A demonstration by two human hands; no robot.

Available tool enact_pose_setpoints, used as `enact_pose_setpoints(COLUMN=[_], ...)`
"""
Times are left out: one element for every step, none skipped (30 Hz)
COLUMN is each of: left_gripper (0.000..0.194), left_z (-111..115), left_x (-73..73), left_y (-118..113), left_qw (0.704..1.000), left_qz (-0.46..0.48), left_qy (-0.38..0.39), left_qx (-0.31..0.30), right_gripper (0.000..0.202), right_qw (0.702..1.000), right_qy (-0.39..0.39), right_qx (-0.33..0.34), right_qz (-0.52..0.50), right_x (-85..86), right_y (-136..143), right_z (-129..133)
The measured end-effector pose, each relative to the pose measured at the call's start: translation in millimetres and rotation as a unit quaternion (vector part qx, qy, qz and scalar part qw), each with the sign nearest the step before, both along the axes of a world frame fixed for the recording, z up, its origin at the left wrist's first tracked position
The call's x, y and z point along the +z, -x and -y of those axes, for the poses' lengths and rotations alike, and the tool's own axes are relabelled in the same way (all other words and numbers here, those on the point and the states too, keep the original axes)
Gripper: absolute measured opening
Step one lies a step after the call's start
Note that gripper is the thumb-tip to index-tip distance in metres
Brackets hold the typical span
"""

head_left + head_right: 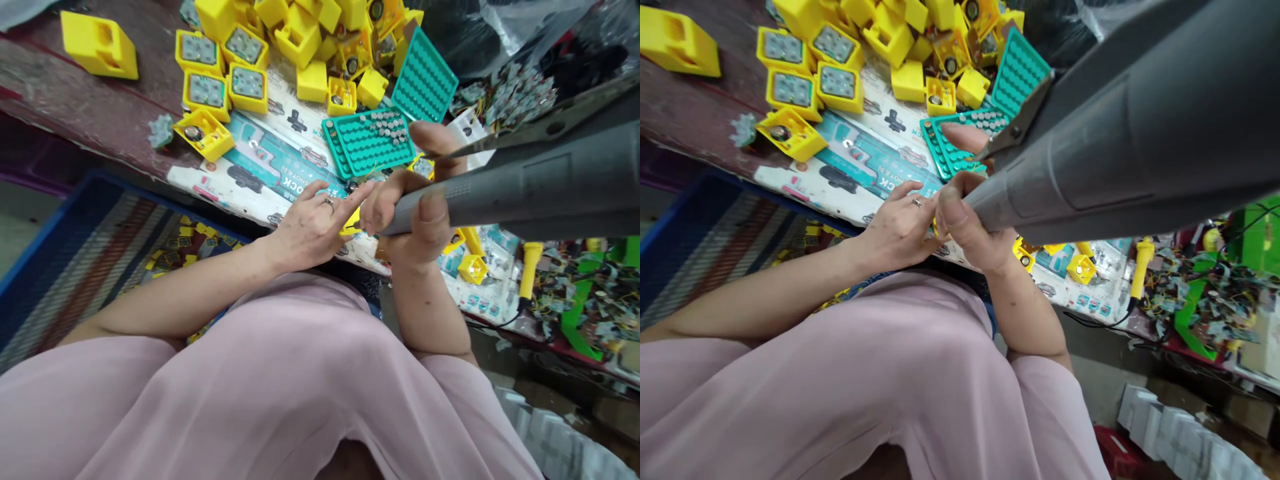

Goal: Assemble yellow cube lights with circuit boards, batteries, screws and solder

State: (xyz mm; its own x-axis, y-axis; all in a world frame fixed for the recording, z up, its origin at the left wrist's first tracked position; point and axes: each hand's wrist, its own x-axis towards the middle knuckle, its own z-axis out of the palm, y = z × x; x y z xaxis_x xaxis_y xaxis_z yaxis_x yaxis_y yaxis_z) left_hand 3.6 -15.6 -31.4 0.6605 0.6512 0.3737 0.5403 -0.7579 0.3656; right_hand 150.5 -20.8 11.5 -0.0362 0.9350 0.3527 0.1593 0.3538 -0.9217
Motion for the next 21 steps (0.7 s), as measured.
enact_pose_setpoints(left_gripper=[0.065,0.065,0.064,0.064,0.064,0.064,0.063,0.063,0.062,0.061,0.06,0.057,0.054,0.051,0.051,0.053,0.055,0.057,0.059,0.062,0.063], left_z=[1,1,2,2,2,1,-1,-3,-5,-7,-9,-11,-12,-12,-12,-12,-11,-11,-11,-11,-11], left_x=[0.8,1.7,2.9,4.2,5.9,8.0,10.7,13.9,17.7,21.9,26.2,30.4,34.1,36.9,38.7,39.3,38.8,37.4,35.3,32.8,30.4], left_y=[-1,-2,-3,-3,-3,-2,0,3,6,10,15,18,22,24,25,24,23,21,19,17,15], left_qw=[1.0,1.0,1.0,0.999,0.999,0.999,0.999,0.999,0.996,0.988,0.975,0.955,0.931,0.903,0.875,0.845,0.816,0.787,0.758,0.73,0.702], left_qz=[-0.004,-0.01,-0.018,-0.025,-0.028,-0.025,-0.012,0.015,0.05,0.093,0.141,0.189,0.233,0.271,0.301,0.323,0.333,0.334,0.332,0.329,0.329], left_qy=[-0.005,-0.011,-0.014,-0.015,-0.011,-0.001,0.014,0.037,0.072,0.116,0.168,0.223,0.277,0.328,0.375,0.421,0.468,0.513,0.555,0.592,0.625], left_qx=[-0.005,-0.01,-0.016,-0.021,-0.023,-0.025,-0.026,-0.026,-0.027,-0.031,-0.037,-0.044,-0.05,-0.055,-0.059,-0.062,-0.066,-0.074,-0.082,-0.09,-0.093], right_gripper=[0.066,0.061,0.054,0.046,0.039,0.034,0.031,0.032,0.036,0.04,0.041,0.039,0.032,0.025,0.021,0.019,0.021,0.025,0.03,0.034,0.036], right_qw=[0.999,0.998,0.995,0.992,0.99,0.991,0.992,0.994,0.994,0.994,0.991,0.986,0.978,0.968,0.958,0.95,0.943,0.938,0.935,0.93,0.923], right_qy=[-0.036,-0.064,-0.085,-0.101,-0.109,-0.109,-0.103,-0.095,-0.09,-0.087,-0.089,-0.091,-0.091,-0.089,-0.08,-0.067,-0.054,-0.044,-0.04,-0.042,-0.054], right_qx=[-0.002,0.016,0.036,0.054,0.062,0.055,0.04,0.02,-0.005,-0.035,-0.07,-0.109,-0.155,-0.208,-0.252,-0.287,-0.313,-0.331,-0.341,-0.354,-0.37], right_qz=[-0.011,-0.022,-0.036,-0.05,-0.059,-0.062,-0.059,-0.055,-0.055,-0.062,-0.074,-0.088,-0.102,-0.111,-0.11,-0.104,-0.098,-0.092,-0.087,-0.084,-0.086], right_x=[4.1,9.7,16.7,24.8,33.5,42.4,50.8,58.4,64.6,69.3,72.3,73.7,73.5,72.1,69.9,67.2,64.5,62.0,60.0,58.7,58.0], right_y=[2,2,1,-2,-7,-12,-18,-25,-32,-39,-46,-53,-61,-69,-77,-85,-92,-99,-104,-109,-111], right_z=[0,2,4,6,9,13,17,22,27,32,38,45,51,58,64,69,75,79,84,88,91])
